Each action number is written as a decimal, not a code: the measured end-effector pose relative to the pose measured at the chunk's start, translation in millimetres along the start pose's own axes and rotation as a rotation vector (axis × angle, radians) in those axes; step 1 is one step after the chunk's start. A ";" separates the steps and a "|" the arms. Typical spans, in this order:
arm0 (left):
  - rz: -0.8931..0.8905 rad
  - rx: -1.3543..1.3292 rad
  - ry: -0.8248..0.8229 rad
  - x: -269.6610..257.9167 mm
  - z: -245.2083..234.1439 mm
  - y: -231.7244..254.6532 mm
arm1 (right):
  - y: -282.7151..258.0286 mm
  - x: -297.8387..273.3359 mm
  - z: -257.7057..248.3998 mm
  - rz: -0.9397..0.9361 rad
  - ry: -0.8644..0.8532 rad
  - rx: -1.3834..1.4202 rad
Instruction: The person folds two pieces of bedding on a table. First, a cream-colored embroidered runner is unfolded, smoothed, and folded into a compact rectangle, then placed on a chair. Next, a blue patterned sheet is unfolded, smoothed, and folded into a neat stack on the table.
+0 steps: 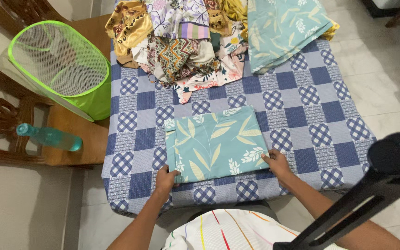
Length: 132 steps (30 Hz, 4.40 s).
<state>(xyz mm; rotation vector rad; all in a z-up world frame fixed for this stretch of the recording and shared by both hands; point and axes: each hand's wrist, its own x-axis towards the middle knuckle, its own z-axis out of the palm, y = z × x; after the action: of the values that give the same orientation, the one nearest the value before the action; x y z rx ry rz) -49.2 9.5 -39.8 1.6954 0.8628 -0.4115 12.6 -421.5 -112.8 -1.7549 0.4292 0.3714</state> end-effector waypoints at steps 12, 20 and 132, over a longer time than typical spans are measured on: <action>0.756 1.088 -0.108 -76.4 66.2 51.6 | -43.5 -28.4 -4.7 0.173 -0.049 0.049; 0.706 1.244 -0.396 -75.6 99.4 38.1 | -74.2 -36.6 25.3 -0.098 -0.028 0.075; 0.628 -0.013 0.134 3.1 33.5 152.5 | -253.1 170.2 184.0 -0.210 -0.930 -1.127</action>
<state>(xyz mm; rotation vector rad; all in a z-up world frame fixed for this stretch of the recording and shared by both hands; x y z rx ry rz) 68.8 -35.9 51.9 1.8895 0.3841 0.1350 279.0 -205.9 -15.8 -2.3570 -0.7861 1.3706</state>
